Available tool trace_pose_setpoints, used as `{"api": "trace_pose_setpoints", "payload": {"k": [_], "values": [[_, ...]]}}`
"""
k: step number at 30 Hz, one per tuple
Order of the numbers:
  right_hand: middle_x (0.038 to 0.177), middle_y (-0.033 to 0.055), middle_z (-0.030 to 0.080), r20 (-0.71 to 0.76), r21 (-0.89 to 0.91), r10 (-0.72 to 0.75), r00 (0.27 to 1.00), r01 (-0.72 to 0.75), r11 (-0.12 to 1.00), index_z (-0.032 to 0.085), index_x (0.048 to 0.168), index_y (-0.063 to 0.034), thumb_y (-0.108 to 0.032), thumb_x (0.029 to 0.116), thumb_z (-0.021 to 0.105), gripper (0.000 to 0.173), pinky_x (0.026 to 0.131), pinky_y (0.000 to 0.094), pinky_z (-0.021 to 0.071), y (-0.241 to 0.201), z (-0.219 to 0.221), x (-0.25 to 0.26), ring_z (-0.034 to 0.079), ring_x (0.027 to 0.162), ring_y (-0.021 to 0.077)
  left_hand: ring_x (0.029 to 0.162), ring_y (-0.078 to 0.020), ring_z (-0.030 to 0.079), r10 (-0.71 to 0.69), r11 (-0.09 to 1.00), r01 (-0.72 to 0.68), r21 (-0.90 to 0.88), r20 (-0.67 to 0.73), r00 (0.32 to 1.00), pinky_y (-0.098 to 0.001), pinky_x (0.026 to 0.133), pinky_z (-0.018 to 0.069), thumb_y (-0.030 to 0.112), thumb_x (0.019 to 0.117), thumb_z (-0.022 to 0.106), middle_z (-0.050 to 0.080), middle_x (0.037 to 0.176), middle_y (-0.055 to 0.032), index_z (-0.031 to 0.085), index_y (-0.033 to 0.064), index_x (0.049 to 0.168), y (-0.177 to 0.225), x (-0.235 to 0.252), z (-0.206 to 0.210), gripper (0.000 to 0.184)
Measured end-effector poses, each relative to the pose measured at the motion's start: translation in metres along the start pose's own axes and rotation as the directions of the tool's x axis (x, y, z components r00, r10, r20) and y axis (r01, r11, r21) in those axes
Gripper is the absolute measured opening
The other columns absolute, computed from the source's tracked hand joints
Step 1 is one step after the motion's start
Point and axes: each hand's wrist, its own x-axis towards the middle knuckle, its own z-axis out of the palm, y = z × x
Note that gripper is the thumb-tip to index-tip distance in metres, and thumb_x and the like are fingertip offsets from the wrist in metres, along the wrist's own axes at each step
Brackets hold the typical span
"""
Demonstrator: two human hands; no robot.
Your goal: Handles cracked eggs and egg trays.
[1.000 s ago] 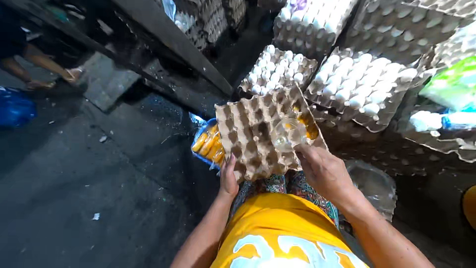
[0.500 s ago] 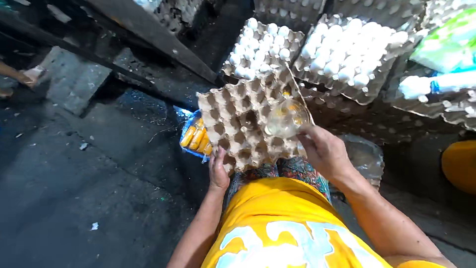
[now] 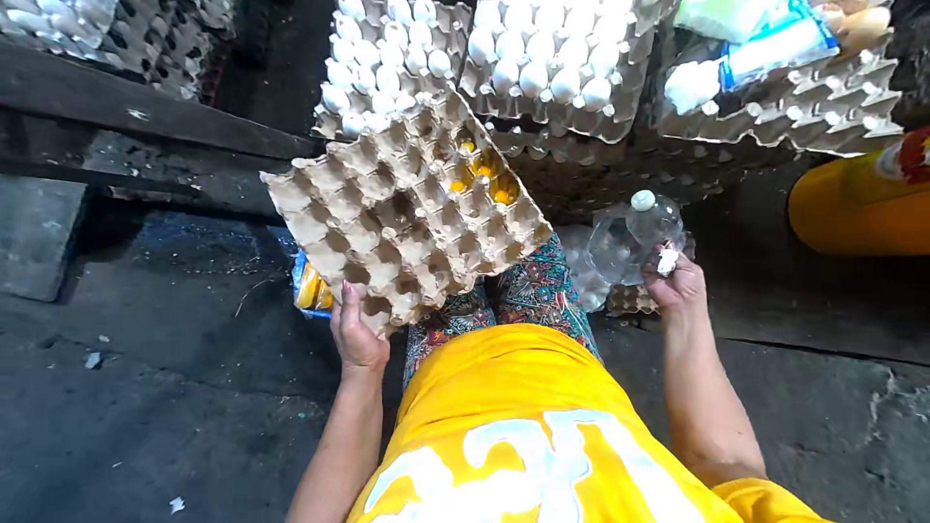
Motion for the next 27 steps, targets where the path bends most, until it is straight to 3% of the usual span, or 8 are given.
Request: {"api": "trace_pose_setpoints", "payload": {"k": [5, 9, 18, 25, 27], "values": [[0.076, -0.0039, 0.06, 0.052, 0.2, 0.026, 0.998, -0.036, 0.979, 0.055, 0.099, -0.016, -0.024, 0.111, 0.025, 0.034, 0.053, 0.0153, 0.0484, 0.011, -0.027, 0.028, 0.057, 0.058, 0.0035, 0.106, -0.0134, 0.069, 0.024, 1.0, -0.024, -0.012, 0.012, 1.0, -0.0366, 0.09, 0.0597, 0.032, 0.1126, 0.027, 0.069, 0.117, -0.0026, 0.051, 0.0128, 0.138, 0.007, -0.005, 0.006, 0.04], [0.075, -0.0053, 0.06, 0.147, 0.211, 0.03, 0.989, -0.061, 0.976, 0.056, 0.095, -0.0167, -0.025, 0.1113, 0.022, 0.039, 0.052, 0.0145, 0.048, 0.014, -0.033, 0.034, 0.056, 0.057, 0.002, 0.107, -0.0146, 0.069, 0.05, 0.999, -0.05, -0.01, 0.016, 0.999, -0.0375, 0.091, 0.0595, 0.031, 0.1125, 0.026, 0.069, 0.118, -0.0032, 0.051, 0.0128, 0.138, 0.01, -0.005, 0.008, 0.04], [0.07, -0.0058, 0.059, 0.147, 0.298, 0.033, 0.989, -0.076, 0.952, 0.057, 0.096, -0.0168, -0.027, 0.1117, 0.02, 0.042, 0.05, 0.0141, 0.0457, 0.019, -0.04, 0.038, 0.054, 0.053, 0.0015, 0.105, -0.0136, 0.069, 0.051, 0.999, -0.051, 0.02, -0.001, 0.999, -0.0362, 0.09, 0.0598, 0.029, 0.1127, 0.026, 0.069, 0.116, -0.0032, 0.049, 0.0118, 0.139, 0.016, -0.012, 0.019, 0.039], [0.071, -0.0045, 0.059, 0.24, 0.389, -0.093, 0.966, -0.008, 0.921, 0.058, 0.093, -0.0136, -0.023, 0.1098, 0.015, 0.047, 0.049, 0.0144, 0.0455, -0.011, -0.021, 0.019, 0.052, 0.053, 0.0021, 0.105, -0.0145, 0.07, 0.06, 0.997, -0.06, 0.057, -0.004, 0.998, -0.0369, 0.09, 0.0602, 0.028, 0.1125, 0.024, 0.068, 0.118, -0.006, 0.044, 0.0061, 0.143, 0.025, -0.017, 0.033, 0.042], [0.073, -0.0027, 0.061, 0.32, 0.454, -0.18, 0.93, 0.016, 0.891, 0.061, 0.092, -0.0116, -0.018, 0.1067, 0.024, 0.041, 0.049, 0.0154, 0.0463, -0.028, -0.01, 0.005, 0.054, 0.054, 0.0033, 0.106, -0.0139, 0.069, 0.072, 0.995, -0.072, 0.065, 0.001, 0.997, -0.0363, 0.091, 0.0597, 0.028, 0.1125, 0.025, 0.067, 0.12, -0.006, 0.043, 0.005, 0.144, 0.029, -0.018, 0.037, 0.043]]}}
